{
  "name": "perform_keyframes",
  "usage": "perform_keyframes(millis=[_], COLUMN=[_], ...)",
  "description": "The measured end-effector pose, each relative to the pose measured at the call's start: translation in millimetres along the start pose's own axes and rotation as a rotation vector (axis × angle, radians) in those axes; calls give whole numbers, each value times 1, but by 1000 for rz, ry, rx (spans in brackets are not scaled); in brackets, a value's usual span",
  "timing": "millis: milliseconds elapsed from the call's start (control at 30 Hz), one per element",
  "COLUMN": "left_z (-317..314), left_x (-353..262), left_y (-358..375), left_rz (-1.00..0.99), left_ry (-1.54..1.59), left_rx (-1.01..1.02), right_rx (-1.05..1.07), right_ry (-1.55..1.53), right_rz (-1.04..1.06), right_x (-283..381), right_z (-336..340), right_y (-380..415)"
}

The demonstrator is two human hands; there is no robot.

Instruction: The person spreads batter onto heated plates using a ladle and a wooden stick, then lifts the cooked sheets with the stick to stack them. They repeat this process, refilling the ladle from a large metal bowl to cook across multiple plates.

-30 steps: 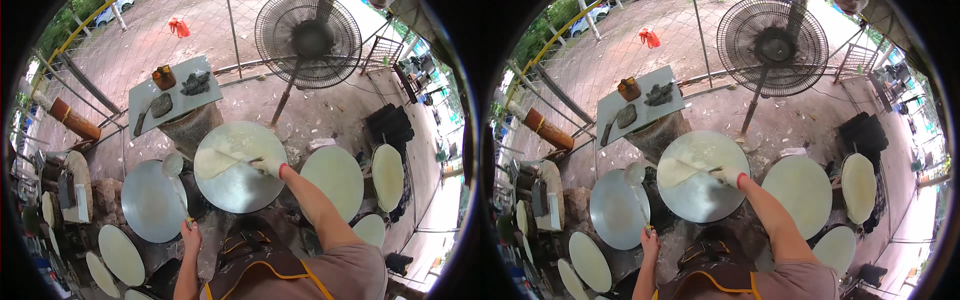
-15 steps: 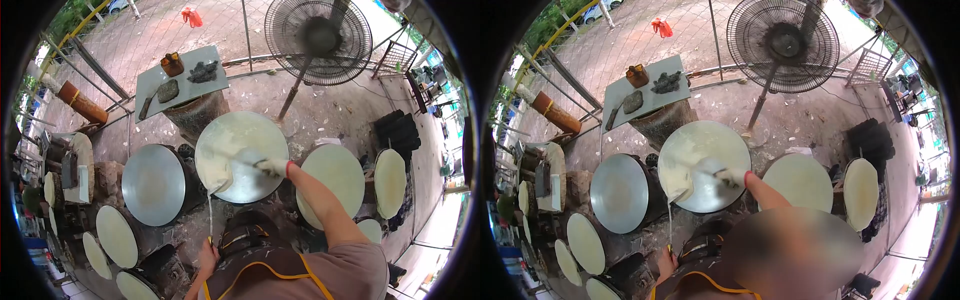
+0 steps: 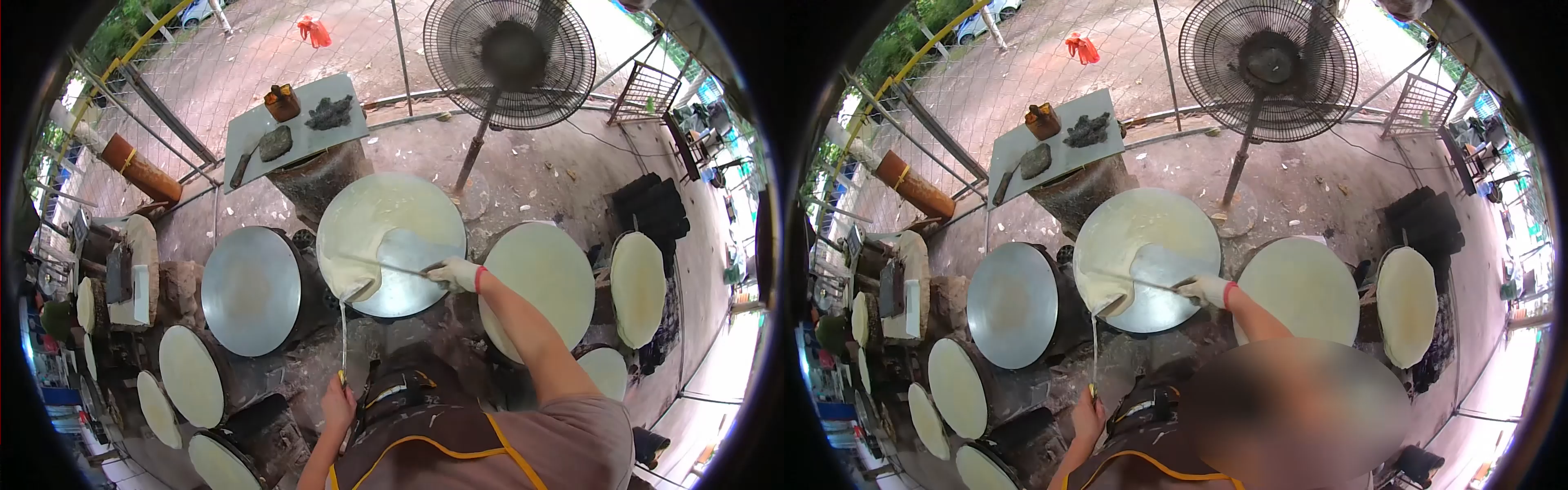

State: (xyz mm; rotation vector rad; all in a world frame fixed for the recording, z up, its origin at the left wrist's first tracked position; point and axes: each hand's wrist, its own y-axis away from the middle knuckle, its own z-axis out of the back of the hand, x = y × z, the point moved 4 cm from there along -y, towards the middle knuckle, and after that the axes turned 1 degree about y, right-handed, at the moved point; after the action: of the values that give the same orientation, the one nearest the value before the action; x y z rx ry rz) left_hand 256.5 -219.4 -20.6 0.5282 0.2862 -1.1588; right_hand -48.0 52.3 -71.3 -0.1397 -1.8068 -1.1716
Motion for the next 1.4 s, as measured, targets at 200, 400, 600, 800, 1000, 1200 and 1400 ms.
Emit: perform_keyframes(millis=[200,400,600,800,1000,1200,1400], left_z=[19,71,151,210,198,190,182], left_x=[8,13,44,108,183,203,183], left_y=[-12,-48,-49,-18,17,36,43], left_rz=[-168,-318,-173,-59,101,121,151], left_ry=[118,469,1211,1475,1583,1658,1621], left_rx=[-45,-112,230,218,218,228,268], right_rx=[-132,-325,-409,-834,-1032,-1276,-1227], right_ry=[-150,-620,-523,-381,-270,-382,5], right_rz=[-55,37,190,155,119,117,76], right_x=[-25,-77,-63,-39,-58,-59,-74], right_z=[-30,-92,-262,-321,-379,-332,-346], right_y=[34,80,3,-24,-96,-43,-36])
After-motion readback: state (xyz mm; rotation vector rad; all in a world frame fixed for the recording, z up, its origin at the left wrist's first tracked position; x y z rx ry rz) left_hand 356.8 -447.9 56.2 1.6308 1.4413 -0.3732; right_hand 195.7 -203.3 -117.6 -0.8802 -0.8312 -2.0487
